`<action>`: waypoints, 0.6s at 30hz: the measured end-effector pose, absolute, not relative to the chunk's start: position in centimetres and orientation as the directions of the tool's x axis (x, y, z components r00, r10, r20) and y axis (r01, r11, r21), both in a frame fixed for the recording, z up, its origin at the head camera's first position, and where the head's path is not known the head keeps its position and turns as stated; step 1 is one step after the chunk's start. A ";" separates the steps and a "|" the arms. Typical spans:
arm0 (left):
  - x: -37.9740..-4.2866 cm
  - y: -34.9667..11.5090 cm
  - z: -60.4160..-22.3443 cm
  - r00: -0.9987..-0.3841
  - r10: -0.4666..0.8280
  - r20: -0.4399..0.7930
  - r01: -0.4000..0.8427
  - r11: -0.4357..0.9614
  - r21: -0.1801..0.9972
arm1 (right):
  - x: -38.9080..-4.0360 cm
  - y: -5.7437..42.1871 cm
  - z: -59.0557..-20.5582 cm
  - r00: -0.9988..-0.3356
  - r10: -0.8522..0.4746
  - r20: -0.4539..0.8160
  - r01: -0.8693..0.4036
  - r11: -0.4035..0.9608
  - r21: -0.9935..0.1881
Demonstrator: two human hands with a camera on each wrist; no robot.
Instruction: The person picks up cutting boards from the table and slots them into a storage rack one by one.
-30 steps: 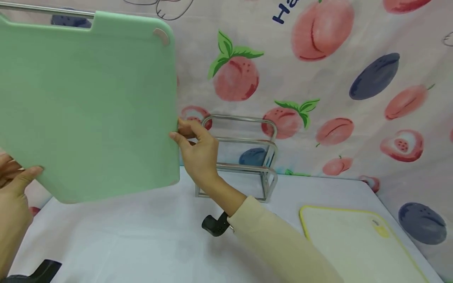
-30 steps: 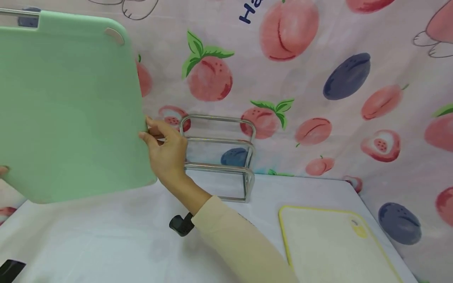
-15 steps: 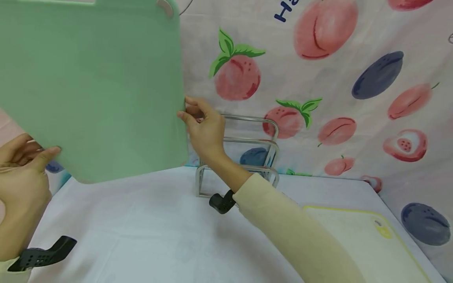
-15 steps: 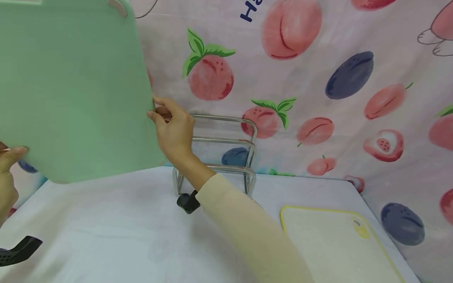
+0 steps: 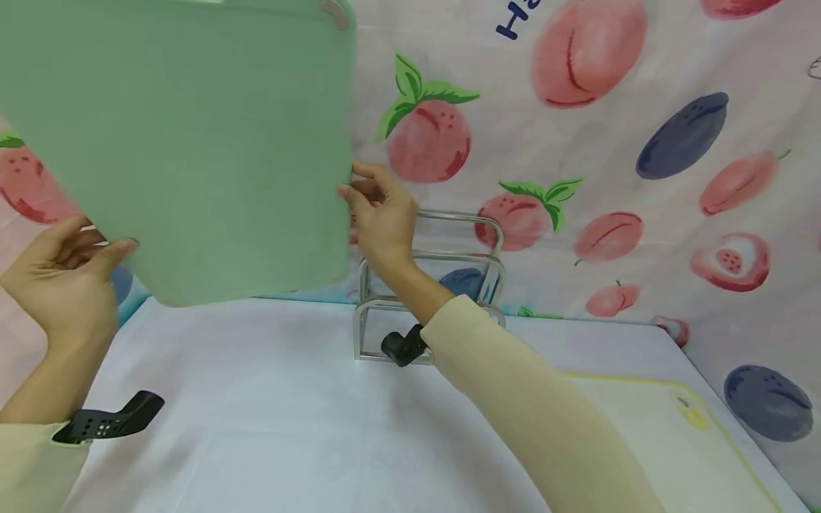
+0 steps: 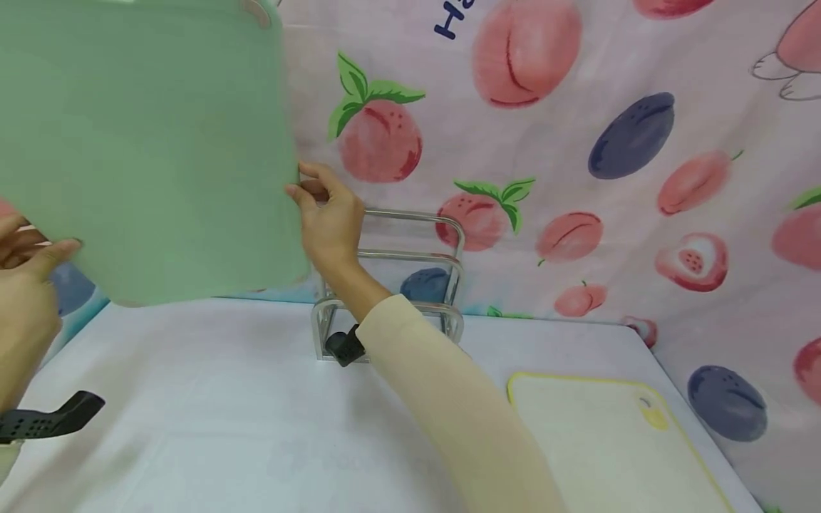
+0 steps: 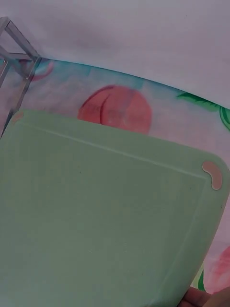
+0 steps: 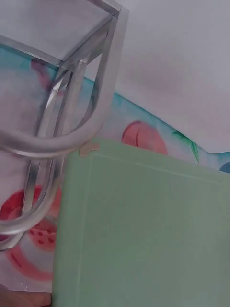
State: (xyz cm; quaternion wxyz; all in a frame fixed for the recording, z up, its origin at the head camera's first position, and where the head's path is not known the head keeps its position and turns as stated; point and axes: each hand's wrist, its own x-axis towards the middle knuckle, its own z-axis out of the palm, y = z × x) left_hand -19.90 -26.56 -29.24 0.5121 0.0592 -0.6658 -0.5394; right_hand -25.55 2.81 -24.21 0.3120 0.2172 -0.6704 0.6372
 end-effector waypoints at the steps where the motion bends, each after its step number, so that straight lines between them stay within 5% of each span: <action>1: -20.1 -26.5 -29.1 -0.466 -0.622 0.630 0.475 0.425 0.771 | -25.7 2.9 -24.3 -0.715 0.120 0.689 -0.683 0.089 -0.725; 5: -20.9 -25.8 -28.5 -0.469 -0.630 0.619 0.546 0.344 0.764 | -26.1 3.3 -24.4 -0.711 0.164 0.684 -0.677 0.103 -0.729; 10: -21.5 -24.7 -28.6 -0.518 -0.666 0.537 0.676 0.066 0.734 | -26.5 3.9 -24.5 -0.736 0.191 0.650 -0.639 0.122 -0.759; 18: -22.6 -24.1 -29.5 -0.581 -0.677 0.452 0.627 -0.017 0.779 | -26.8 5.1 -25.2 -0.752 0.186 0.632 -0.624 0.108 -0.774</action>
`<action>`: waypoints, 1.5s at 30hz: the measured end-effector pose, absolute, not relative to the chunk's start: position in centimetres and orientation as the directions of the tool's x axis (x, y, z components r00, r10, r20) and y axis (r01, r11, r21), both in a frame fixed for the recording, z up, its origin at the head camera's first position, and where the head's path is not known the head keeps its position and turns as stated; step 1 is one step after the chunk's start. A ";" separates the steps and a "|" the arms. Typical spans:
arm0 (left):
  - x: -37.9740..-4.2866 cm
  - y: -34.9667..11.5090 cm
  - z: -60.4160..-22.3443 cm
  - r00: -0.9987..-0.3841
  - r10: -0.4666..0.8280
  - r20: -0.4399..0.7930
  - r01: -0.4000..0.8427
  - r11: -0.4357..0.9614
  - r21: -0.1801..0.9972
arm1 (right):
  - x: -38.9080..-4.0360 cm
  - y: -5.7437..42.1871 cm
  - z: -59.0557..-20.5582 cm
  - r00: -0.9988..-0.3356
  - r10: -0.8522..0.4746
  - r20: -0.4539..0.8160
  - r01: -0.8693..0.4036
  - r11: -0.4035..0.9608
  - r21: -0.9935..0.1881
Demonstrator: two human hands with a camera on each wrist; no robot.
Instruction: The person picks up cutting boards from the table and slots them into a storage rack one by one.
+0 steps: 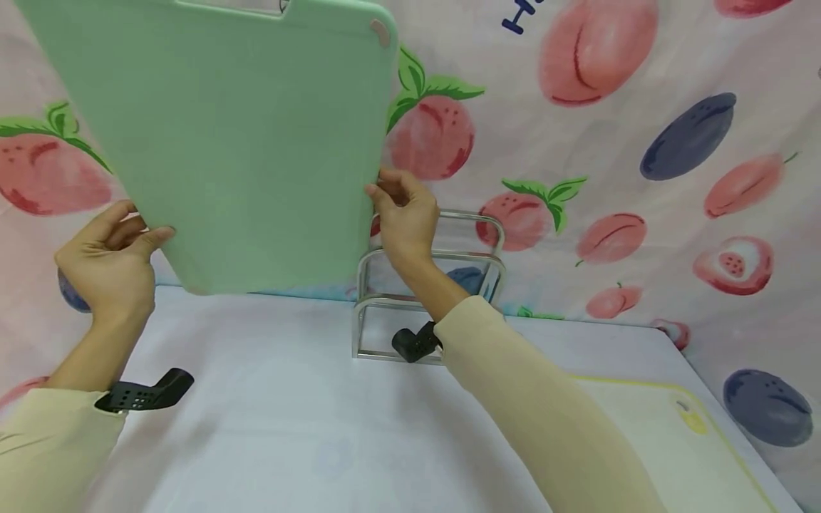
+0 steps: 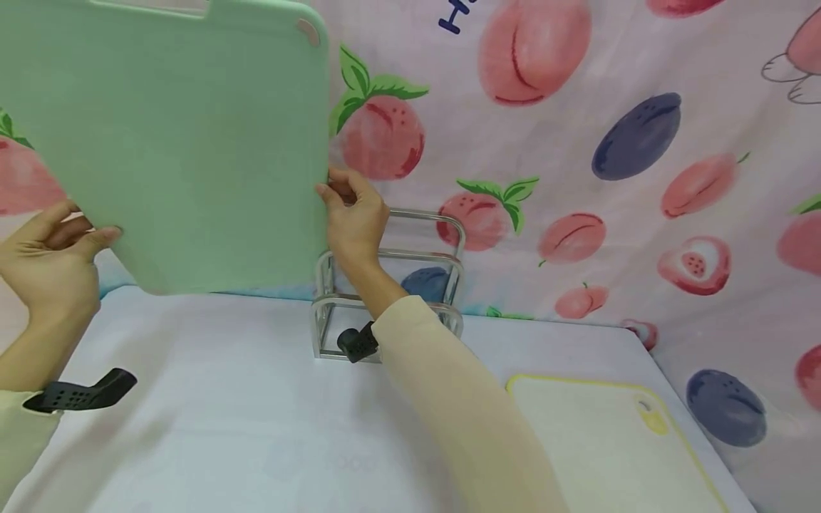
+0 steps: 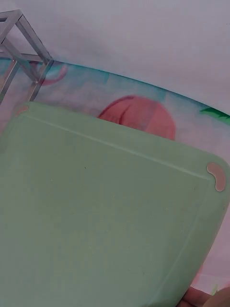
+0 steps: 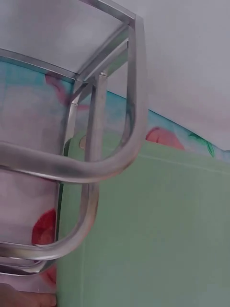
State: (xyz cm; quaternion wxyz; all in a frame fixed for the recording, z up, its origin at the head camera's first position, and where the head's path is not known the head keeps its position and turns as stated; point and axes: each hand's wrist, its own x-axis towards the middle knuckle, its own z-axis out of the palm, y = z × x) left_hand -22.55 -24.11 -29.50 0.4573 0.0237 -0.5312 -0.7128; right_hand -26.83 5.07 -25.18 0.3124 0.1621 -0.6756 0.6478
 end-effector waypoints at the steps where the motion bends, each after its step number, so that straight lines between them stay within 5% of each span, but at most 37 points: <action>1: -22.6 -24.0 -29.6 -0.582 -0.678 0.449 0.625 -0.019 0.781 | -26.9 5.2 -25.3 -0.755 0.180 0.631 -0.623 0.103 -0.775; 7: -23.0 -23.4 -29.8 -0.602 -0.670 0.435 0.612 -0.037 0.790 | -26.9 6.0 -25.6 -0.764 0.164 0.624 -0.619 0.088 -0.781; 22: -23.8 -21.9 -31.7 -0.623 -0.622 0.474 0.452 0.209 0.867 | -27.0 8.3 -26.7 -0.753 0.107 0.650 -0.613 0.246 -0.751; 29: -23.9 -21.4 -32.1 -0.649 -0.605 0.461 0.489 0.132 0.862 | -26.9 9.2 -26.7 -0.771 0.088 0.630 -0.594 0.254 -0.763; 45: -24.5 -19.9 -32.1 -0.661 -0.521 0.541 0.503 0.227 0.834 | -26.8 11.2 -26.6 -0.793 0.101 0.600 -0.572 0.214 -0.792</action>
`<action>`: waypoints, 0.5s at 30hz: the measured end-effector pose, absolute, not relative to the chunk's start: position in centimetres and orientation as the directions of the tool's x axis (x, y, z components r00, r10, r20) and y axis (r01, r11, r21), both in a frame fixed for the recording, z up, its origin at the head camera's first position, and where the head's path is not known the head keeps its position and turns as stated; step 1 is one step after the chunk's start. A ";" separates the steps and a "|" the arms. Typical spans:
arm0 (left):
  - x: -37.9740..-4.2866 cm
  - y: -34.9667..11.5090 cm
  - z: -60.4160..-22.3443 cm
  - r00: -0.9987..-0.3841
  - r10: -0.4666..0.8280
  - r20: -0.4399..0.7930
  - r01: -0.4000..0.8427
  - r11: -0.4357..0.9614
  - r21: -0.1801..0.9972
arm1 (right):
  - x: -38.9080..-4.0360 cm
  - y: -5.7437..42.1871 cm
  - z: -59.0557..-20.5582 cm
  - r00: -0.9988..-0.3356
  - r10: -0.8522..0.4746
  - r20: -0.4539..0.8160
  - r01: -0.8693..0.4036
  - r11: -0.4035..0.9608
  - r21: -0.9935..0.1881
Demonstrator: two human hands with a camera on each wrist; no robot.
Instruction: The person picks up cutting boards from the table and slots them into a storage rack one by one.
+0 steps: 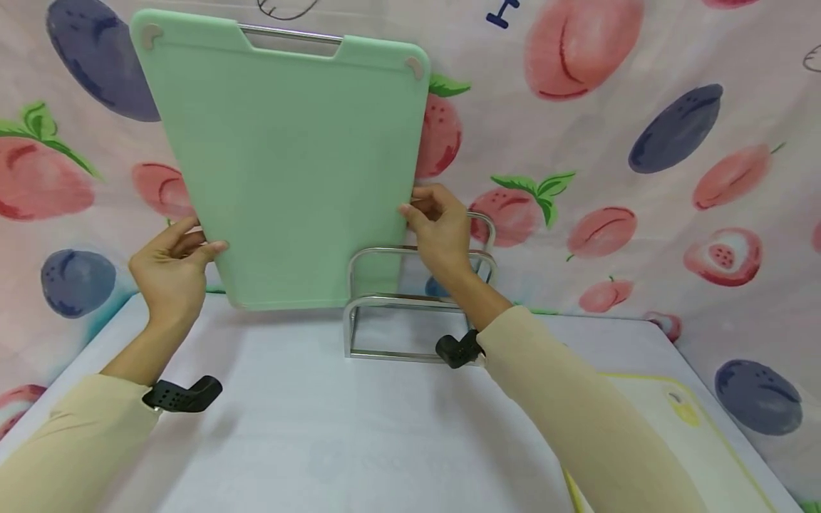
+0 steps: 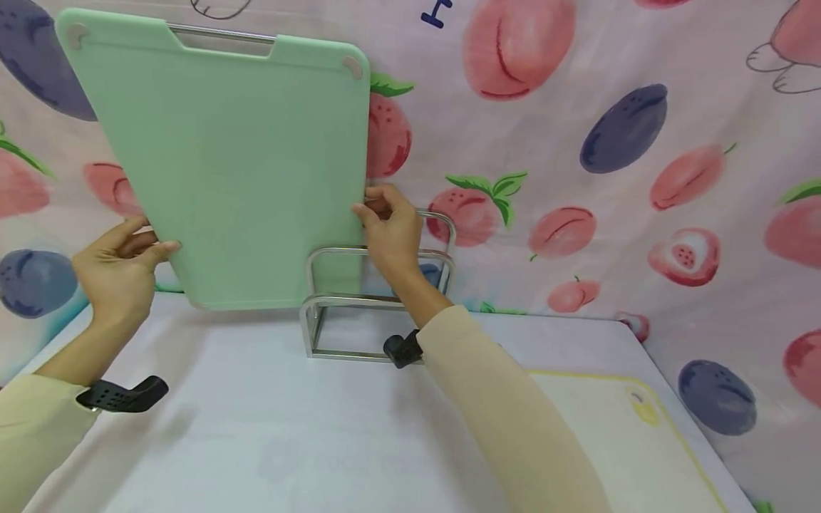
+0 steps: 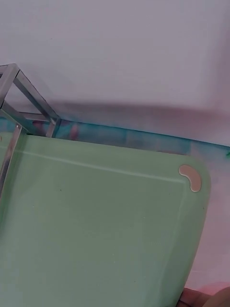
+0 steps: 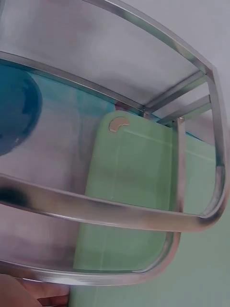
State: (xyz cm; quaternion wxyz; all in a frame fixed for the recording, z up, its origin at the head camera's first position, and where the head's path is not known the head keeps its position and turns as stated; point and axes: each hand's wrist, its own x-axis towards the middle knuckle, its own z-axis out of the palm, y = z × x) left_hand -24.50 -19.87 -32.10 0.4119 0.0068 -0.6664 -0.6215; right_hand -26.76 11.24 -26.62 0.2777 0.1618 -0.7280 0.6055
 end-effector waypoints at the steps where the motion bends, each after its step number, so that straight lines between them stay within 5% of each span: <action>1: -24.5 -19.8 -32.1 -0.661 -0.520 0.541 0.502 0.228 0.834 | -26.8 11.4 -26.6 -0.790 0.099 0.605 -0.577 0.214 -0.788; 15: -25.0 -17.0 -32.0 -0.689 -0.466 0.555 0.514 0.225 0.828 | -26.4 14.6 -27.0 -0.804 0.124 0.582 -0.544 0.242 -0.803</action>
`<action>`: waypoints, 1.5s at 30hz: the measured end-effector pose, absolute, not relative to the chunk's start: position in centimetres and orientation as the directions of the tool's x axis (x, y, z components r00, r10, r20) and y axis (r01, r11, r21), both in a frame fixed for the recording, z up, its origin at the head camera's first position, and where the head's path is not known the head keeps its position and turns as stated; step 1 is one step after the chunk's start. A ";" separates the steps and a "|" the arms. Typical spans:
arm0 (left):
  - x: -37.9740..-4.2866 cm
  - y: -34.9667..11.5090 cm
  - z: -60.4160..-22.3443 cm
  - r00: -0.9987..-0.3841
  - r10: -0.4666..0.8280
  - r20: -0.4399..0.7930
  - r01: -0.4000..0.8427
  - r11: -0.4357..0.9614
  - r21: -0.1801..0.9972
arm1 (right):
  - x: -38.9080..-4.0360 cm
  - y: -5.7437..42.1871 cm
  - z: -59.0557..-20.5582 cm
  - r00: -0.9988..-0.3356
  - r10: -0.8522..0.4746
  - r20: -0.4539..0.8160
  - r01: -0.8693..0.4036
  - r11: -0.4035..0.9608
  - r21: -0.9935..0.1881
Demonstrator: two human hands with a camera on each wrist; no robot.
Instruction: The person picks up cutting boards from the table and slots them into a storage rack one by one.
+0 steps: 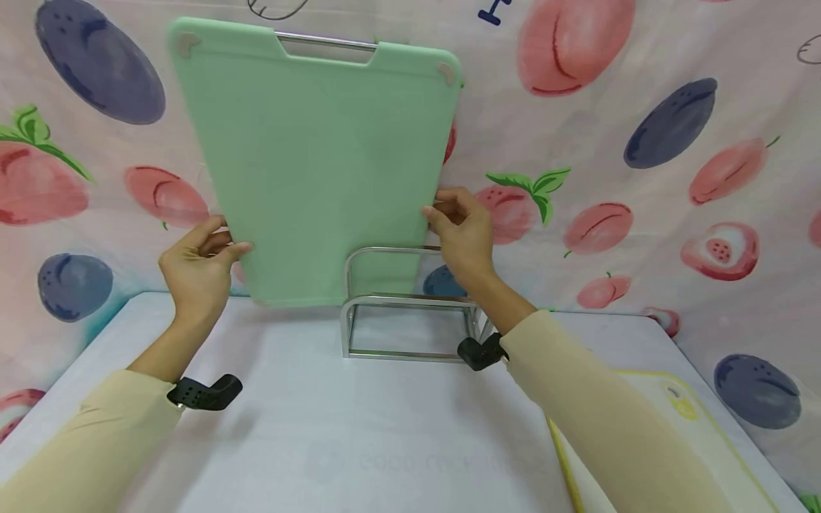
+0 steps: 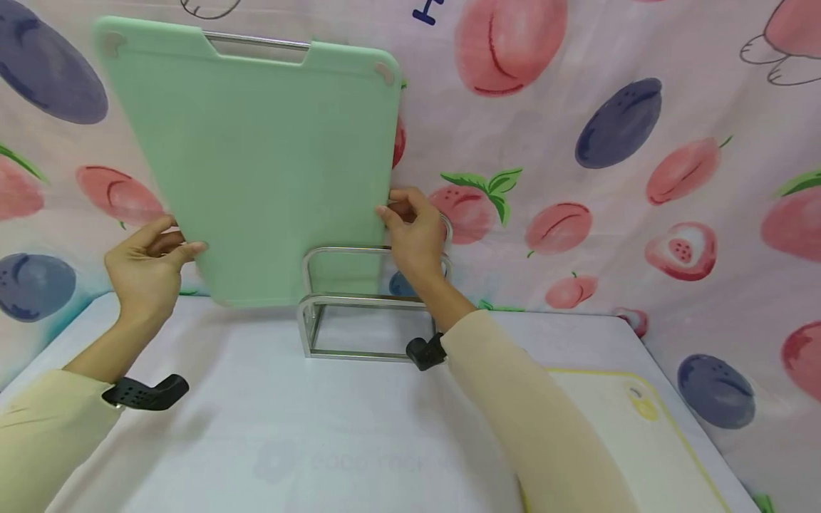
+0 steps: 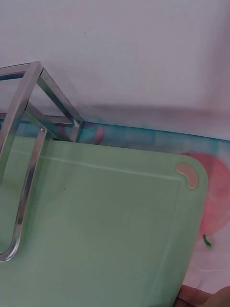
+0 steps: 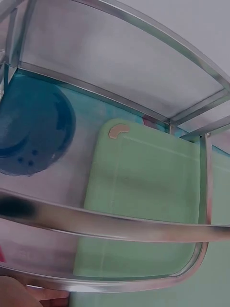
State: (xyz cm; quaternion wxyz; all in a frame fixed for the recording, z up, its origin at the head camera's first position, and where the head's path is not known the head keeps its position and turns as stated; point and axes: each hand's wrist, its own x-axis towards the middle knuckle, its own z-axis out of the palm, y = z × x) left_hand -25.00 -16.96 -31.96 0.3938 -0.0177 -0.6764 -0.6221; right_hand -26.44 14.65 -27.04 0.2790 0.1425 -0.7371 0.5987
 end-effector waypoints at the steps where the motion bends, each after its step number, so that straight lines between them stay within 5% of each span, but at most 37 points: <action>1: -25.0 -16.8 -32.0 -0.696 -0.465 0.547 0.508 0.219 0.833 | -26.4 14.8 -27.0 -0.804 0.125 0.582 -0.546 0.234 -0.804; 34: -25.3 -13.1 -32.5 -0.750 -0.398 0.529 0.457 0.266 0.849 | -26.0 17.6 -26.9 -0.760 0.199 0.619 -0.584 0.208 -0.784; 45: -26.1 -12.2 -33.0 -0.706 -0.356 0.612 0.533 0.302 0.790 | -26.0 18.5 -27.2 -0.767 0.243 0.594 -0.565 0.184 -0.804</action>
